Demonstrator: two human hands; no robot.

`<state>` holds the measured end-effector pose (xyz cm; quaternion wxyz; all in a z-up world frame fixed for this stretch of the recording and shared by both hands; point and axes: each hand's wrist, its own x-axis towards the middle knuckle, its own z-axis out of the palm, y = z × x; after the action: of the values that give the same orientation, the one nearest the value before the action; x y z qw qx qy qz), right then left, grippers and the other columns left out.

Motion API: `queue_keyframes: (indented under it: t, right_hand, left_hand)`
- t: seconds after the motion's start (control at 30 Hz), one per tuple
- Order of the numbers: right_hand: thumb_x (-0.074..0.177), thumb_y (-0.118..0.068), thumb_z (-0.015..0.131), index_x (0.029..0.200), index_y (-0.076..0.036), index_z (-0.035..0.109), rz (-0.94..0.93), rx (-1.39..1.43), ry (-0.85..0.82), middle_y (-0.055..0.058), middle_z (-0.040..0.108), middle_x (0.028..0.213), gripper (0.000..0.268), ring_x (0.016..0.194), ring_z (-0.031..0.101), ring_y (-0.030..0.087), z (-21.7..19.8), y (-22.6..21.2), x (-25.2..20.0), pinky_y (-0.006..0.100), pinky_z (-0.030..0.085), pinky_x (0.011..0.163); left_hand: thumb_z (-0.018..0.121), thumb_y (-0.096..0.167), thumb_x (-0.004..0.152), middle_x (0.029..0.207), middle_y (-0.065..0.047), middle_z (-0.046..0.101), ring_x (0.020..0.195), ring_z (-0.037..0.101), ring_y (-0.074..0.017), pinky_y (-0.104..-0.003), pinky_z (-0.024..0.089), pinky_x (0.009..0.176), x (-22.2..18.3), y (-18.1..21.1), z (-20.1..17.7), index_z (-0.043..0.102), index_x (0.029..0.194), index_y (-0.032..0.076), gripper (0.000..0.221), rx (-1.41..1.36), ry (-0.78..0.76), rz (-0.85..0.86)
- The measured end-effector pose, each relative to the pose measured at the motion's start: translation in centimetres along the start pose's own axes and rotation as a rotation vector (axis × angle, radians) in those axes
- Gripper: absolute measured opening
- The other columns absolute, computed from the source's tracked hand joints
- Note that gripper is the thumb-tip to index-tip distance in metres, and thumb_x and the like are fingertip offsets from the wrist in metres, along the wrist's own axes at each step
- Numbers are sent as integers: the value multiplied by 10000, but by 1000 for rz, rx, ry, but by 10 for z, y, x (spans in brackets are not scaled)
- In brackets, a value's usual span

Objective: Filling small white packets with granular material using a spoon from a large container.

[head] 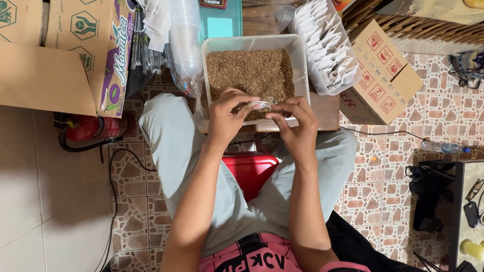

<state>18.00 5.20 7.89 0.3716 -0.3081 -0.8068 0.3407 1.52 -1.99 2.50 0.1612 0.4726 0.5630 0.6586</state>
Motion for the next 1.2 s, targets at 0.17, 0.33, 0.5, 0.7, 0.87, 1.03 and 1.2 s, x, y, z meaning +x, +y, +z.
queue_keyframes:
  t: [0.17, 0.33, 0.5, 0.7, 0.87, 1.03, 1.2]
  right_hand:
    - [840, -30, 867, 994, -29, 789, -28, -1, 28, 106, 615, 898, 172, 726, 617, 219, 7, -5, 0, 355, 534, 692]
    - [864, 17, 829, 946, -46, 804, -69, -14, -7, 123, 598, 908, 106, 716, 626, 262, 7, -5, -1, 387, 533, 679]
    - [893, 105, 748, 899, -43, 782, -68, -9, -50, 122, 586, 923, 153, 721, 623, 285, 7, -3, -3, 398, 530, 672]
    - [914, 124, 704, 895, -38, 739, -32, -38, -156, 143, 585, 991, 167, 757, 647, 328, 7, -4, -3, 437, 527, 690]
    - [944, 105, 677, 939, -15, 706, 9, -55, -230, 166, 574, 1026, 123, 797, 662, 373, 3, -14, 2, 465, 536, 719]
    - [937, 47, 702, 1032, -25, 731, 40, -91, -274, 175, 564, 1049, 122, 806, 661, 366, 9, -14, 0, 478, 549, 721]
    - [949, 82, 664, 950, -50, 720, 28, -86, -304, 148, 517, 1074, 143, 800, 641, 348, 12, -13, 0, 442, 540, 725]
  left_hand:
    - [844, 56, 800, 828, -58, 739, 803, 642, -196, -353, 504, 847, 1, 3, 0, 763, 958, 97, 182, 1, -10, 6]
    - [851, 6, 771, 800, -66, 718, 776, 618, -202, -352, 502, 795, 0, -2, 0, 748, 949, 86, 221, -10, 1, 54]
    - [831, -69, 752, 812, -73, 701, 798, 627, -235, -383, 516, 811, -3, -6, 0, 718, 1013, 66, 316, 82, -113, 106]
    - [837, -37, 719, 814, -66, 663, 822, 580, -221, -363, 485, 803, -11, -21, 7, 718, 1057, 102, 384, 284, -285, 156]
    - [867, -11, 673, 806, -85, 654, 826, 564, -234, -369, 479, 782, -12, -29, 11, 723, 941, 61, 313, 364, -290, 153]
    - [871, -6, 665, 827, -91, 650, 874, 554, -244, -382, 477, 809, -2, -12, 6, 717, 923, 56, 307, 430, -281, 113]
    - [893, -22, 610, 884, -54, 623, 926, 539, -234, -419, 497, 889, -5, -27, 8, 720, 892, 90, 350, 440, -236, 149]
